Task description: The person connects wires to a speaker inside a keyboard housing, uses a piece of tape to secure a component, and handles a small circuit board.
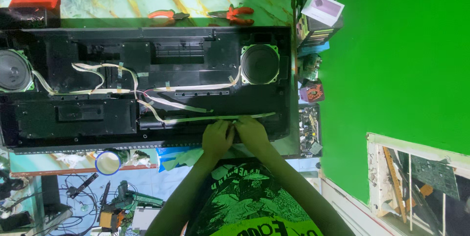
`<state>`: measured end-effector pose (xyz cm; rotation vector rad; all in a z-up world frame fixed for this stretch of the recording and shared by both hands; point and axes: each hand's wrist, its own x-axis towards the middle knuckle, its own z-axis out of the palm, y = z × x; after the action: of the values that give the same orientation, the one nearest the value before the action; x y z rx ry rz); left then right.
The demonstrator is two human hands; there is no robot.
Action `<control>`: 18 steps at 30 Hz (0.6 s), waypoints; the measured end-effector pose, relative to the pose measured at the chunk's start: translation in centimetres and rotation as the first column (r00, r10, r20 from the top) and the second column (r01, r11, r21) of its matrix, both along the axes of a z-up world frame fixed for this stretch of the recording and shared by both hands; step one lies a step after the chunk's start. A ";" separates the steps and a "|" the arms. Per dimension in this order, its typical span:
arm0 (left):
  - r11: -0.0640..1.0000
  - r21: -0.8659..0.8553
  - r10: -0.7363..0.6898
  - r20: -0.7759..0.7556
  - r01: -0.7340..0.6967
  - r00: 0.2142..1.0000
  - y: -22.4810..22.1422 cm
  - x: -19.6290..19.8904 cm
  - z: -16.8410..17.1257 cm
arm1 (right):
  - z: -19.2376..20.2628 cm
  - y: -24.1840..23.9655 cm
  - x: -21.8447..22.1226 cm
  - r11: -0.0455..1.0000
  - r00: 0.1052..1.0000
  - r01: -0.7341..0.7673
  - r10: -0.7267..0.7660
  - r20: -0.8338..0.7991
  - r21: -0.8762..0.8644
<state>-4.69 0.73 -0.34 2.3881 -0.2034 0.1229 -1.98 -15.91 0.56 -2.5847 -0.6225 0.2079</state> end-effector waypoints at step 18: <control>0.995 0.076 -0.050 -0.117 0.059 0.992 0.1 -0.1 -2.3 | -1.2 0.5 0.0 0.997 0.997 -0.021 0.015 -0.077 -0.077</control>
<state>-4.81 0.81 -2.68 2.4574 -0.2222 -0.0492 -1.94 -15.45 -0.63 -2.6325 -0.6210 0.3417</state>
